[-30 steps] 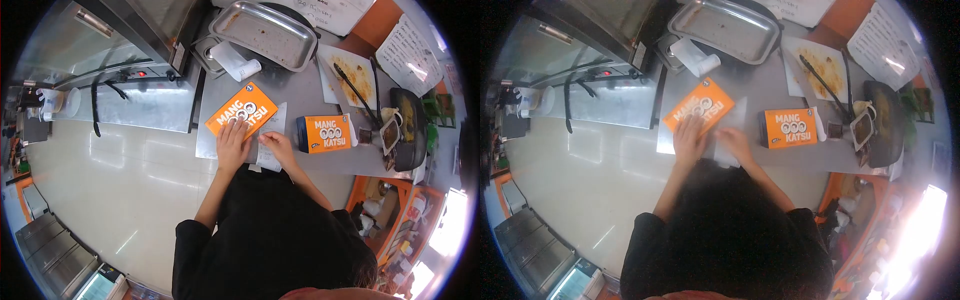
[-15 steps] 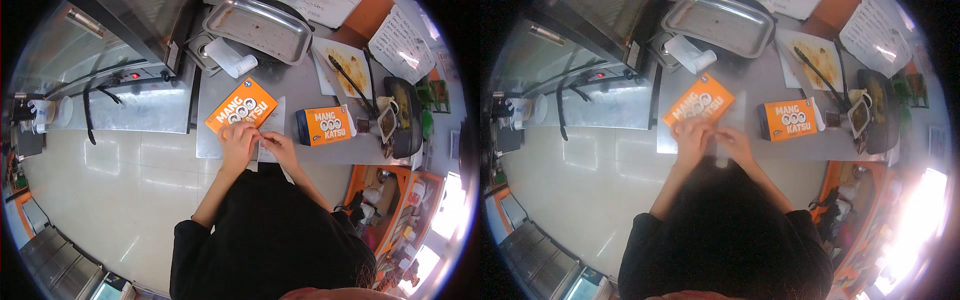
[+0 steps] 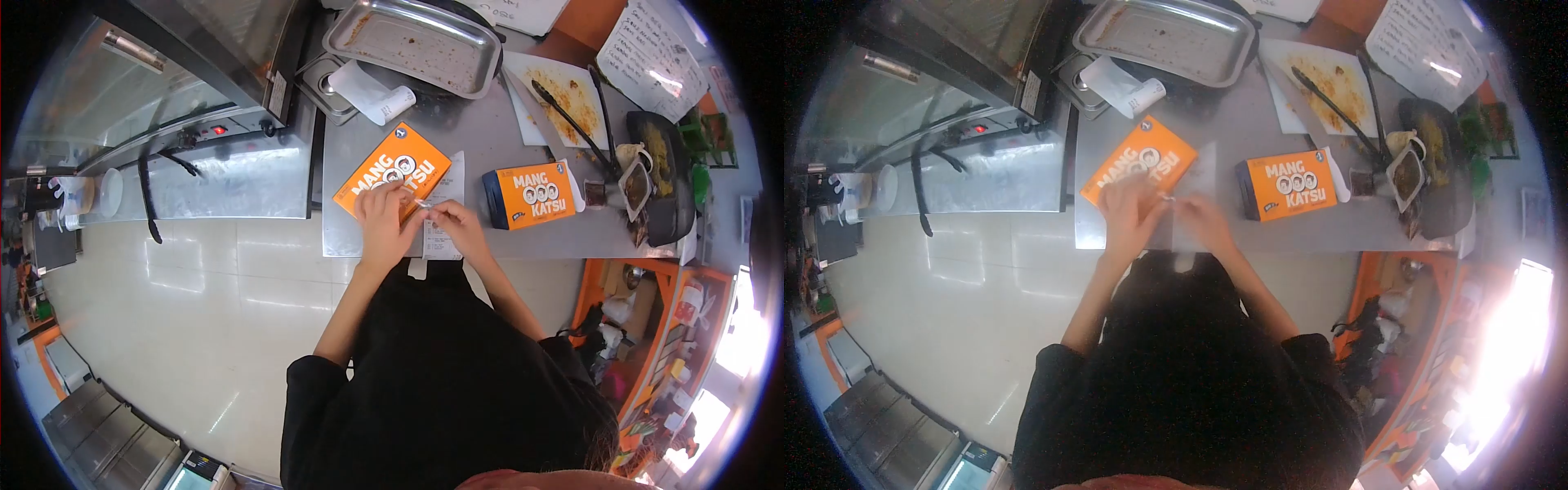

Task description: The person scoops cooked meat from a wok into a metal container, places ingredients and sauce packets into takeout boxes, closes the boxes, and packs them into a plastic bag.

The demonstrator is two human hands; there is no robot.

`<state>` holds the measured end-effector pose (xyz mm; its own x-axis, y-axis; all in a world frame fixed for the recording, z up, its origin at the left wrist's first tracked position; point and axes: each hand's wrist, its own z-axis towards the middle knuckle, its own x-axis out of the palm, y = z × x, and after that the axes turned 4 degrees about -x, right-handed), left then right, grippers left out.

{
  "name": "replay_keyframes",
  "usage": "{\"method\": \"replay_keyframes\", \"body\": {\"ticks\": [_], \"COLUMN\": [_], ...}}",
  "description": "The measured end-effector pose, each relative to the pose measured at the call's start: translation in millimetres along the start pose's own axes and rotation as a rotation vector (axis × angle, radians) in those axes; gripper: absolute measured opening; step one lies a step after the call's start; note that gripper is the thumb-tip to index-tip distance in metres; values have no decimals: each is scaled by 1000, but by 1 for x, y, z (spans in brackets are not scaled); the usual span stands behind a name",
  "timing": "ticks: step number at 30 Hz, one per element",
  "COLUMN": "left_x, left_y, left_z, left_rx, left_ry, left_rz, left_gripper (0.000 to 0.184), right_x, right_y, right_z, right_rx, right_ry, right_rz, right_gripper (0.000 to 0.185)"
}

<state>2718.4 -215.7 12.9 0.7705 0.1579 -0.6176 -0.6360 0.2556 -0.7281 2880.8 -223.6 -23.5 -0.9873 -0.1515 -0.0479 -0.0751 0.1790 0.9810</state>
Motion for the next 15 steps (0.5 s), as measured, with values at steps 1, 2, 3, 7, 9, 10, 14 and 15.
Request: {"method": "replay_keyframes", "body": {"ticks": [1,2,3,7,9,10,14,15], "left_x": [2,5,8,18,20,20,19,20], "left_y": [2,6,10,17,14,13,12,13], "left_z": [1,1,0,-6,-7,-7,-9,-9], "left_rx": [27,54,79,-7,1,16,40,36], "left_ry": [31,59,86,49,47,25,-10,-4], "left_rz": [18,35,53,108,184,180,148,134], "left_gripper": [30,33,37,46,46,45,39,37], "right_x": [3,6,7,12,11,11,18,21], "right_y": [3,7,14,22,14,9,-7,-10], "right_z": [3,3,3,7,9,11,16,17], "right_rx": [75,60,46,-12,14,26,97,85], "right_ry": [-35,-72,-108,-165,-143,-133,-183,-204], "right_rz": [110,136,160,229,215,209,-22,-61], "right_gripper": [13,14,15,17,17,17,19,20]}}
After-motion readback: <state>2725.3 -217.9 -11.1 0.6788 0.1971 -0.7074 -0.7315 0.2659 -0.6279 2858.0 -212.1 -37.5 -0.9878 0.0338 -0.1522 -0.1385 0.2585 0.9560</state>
